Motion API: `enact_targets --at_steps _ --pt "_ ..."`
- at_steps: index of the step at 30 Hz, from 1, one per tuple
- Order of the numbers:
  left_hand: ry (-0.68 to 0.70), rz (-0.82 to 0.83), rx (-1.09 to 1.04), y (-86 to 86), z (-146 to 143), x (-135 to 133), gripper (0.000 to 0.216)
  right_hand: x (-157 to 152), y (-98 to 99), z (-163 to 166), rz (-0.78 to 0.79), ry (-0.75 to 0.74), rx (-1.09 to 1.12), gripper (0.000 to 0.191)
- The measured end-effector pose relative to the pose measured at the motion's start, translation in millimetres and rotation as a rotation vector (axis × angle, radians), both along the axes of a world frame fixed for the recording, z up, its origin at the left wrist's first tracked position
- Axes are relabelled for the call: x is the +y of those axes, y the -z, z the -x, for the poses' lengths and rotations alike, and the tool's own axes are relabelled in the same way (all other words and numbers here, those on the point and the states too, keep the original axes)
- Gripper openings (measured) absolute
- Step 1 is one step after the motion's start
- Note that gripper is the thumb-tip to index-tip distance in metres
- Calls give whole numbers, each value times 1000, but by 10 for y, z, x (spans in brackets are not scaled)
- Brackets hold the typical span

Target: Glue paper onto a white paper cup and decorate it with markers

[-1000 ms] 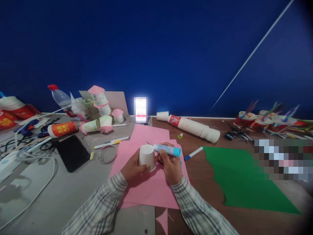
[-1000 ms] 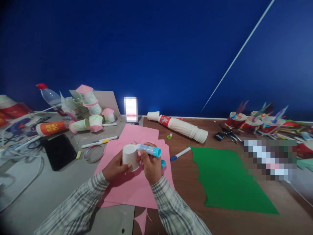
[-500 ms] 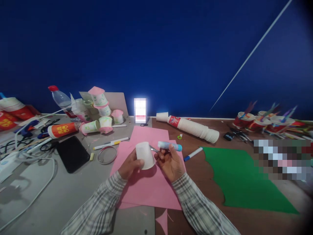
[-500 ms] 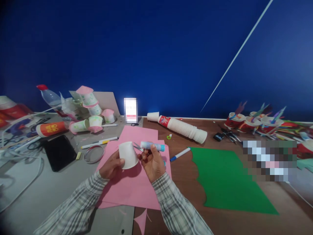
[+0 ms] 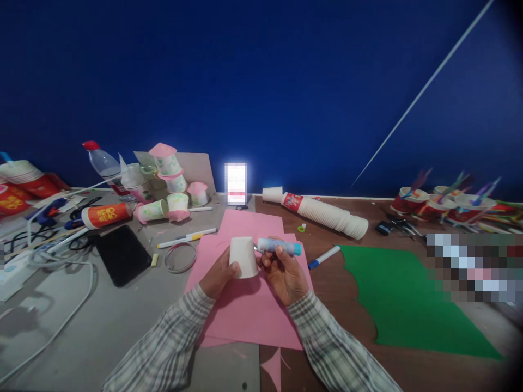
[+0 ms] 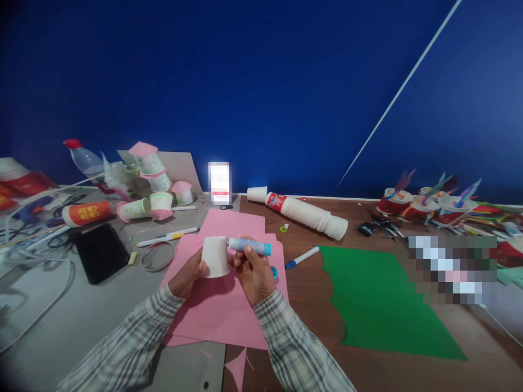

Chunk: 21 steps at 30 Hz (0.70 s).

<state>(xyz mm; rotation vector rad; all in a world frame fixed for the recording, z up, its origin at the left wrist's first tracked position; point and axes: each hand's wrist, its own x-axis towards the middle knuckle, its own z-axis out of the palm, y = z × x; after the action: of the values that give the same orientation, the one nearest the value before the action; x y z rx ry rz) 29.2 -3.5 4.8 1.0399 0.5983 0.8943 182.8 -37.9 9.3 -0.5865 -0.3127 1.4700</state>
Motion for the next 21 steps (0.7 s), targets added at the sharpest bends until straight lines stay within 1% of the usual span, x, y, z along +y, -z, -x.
enact_targets --at_steps 2,5,8,11,14,17,19,21 --pt "-1 -31 17 3 -6 7 67 -6 -1 7 -1 1 -14 38" --pt "-18 -12 8 -8 -22 14 60 -9 -6 19 2 31 -52 42" --pt "-47 12 12 -19 -32 14 56 -6 -6 36 -37 79 -118 42" --pt "-59 -8 38 -17 -31 14 52 -1 15 54 -70 115 -185 41" --pt "-83 -40 77 0 -24 17 54 -8 53 63 -83 154 -257 41" --pt "-111 -61 130 21 -20 17 55 -36 75 66 -80 174 -418 40" --pt "-108 -62 154 26 -24 12 54 -60 62 68 -69 199 -555 39" --pt "-103 -62 158 23 -31 7 53 -79 31 70 -64 231 -641 36"
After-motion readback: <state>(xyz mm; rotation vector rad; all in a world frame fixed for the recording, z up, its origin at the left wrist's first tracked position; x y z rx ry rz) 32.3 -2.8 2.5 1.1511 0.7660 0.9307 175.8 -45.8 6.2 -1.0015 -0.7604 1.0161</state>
